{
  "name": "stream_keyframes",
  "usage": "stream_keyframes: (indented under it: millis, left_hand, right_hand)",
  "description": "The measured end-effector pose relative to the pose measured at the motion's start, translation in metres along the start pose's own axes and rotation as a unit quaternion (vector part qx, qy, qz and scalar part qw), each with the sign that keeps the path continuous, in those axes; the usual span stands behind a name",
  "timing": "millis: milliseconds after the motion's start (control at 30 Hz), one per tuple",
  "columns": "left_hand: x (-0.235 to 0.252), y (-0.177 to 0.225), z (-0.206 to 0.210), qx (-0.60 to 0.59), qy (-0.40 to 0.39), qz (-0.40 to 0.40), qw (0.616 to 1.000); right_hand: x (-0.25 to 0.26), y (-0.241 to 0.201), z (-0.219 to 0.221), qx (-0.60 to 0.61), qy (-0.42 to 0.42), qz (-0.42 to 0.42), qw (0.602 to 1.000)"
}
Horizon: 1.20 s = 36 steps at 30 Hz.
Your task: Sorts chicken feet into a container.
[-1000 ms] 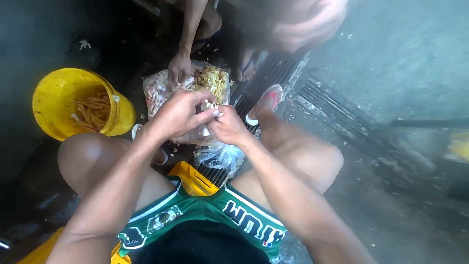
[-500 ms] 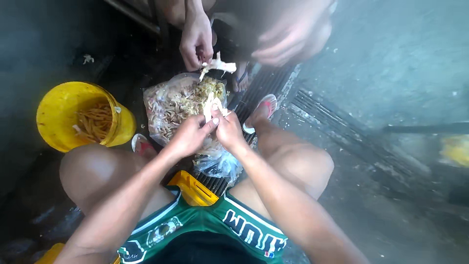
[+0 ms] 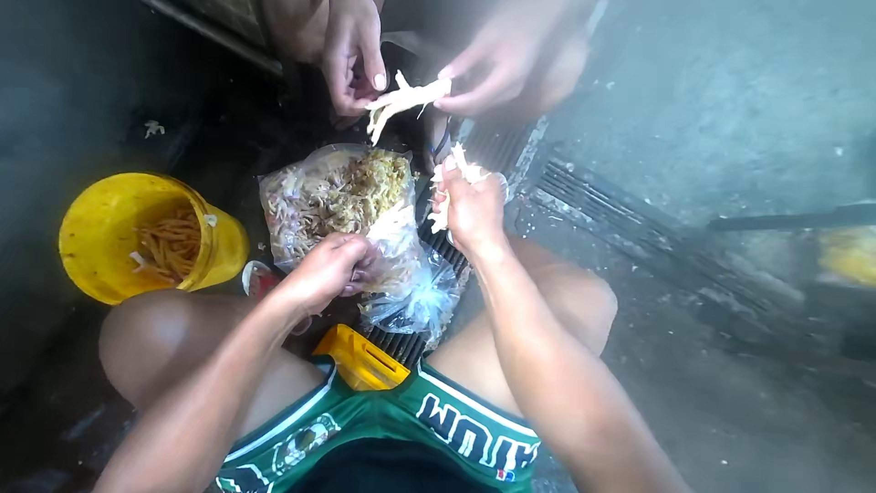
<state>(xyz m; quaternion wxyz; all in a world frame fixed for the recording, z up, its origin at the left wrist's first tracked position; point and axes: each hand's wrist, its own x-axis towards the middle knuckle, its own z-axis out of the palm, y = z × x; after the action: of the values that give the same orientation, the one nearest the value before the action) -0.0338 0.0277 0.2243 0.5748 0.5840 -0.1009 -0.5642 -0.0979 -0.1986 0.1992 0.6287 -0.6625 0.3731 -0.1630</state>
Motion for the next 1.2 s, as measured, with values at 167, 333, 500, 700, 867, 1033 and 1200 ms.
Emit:
stream_keyframes:
  millis: [167, 333, 500, 700, 867, 1033, 1200]
  left_hand:
    - [-0.001, 0.011, -0.009, 0.031, 0.036, 0.041, 0.998]
    - [-0.005, 0.032, -0.021, 0.096, 0.053, -0.013, 0.994]
    - [-0.006, 0.036, -0.027, 0.104, 0.026, -0.049, 0.993]
    - [0.006, 0.026, -0.039, 0.314, 0.16, 0.009, 0.936]
    - [0.015, 0.023, -0.031, 0.292, 0.302, 0.058, 0.905]
    - [0.017, 0.032, -0.062, 0.125, 0.383, 0.111, 0.908]
    - [0.018, 0.035, -0.067, 0.015, 0.323, 0.136, 0.936]
  right_hand:
    - [-0.023, -0.005, 0.007, -0.078, -0.143, -0.038, 0.986]
    - [-0.033, -0.008, 0.002, -0.066, -0.245, -0.122, 0.96]
    - [-0.048, -0.004, 0.014, -0.176, -0.328, -0.154, 0.915]
    - [-0.055, 0.005, 0.031, -0.251, -0.382, -0.157, 0.876]
    - [-0.065, 0.002, 0.038, -0.175, -0.389, -0.123, 0.896]
    - [-0.074, -0.005, 0.03, -0.112, -0.404, -0.163, 0.893]
    - [-0.072, 0.001, 0.028, -0.147, -0.394, -0.128, 0.898]
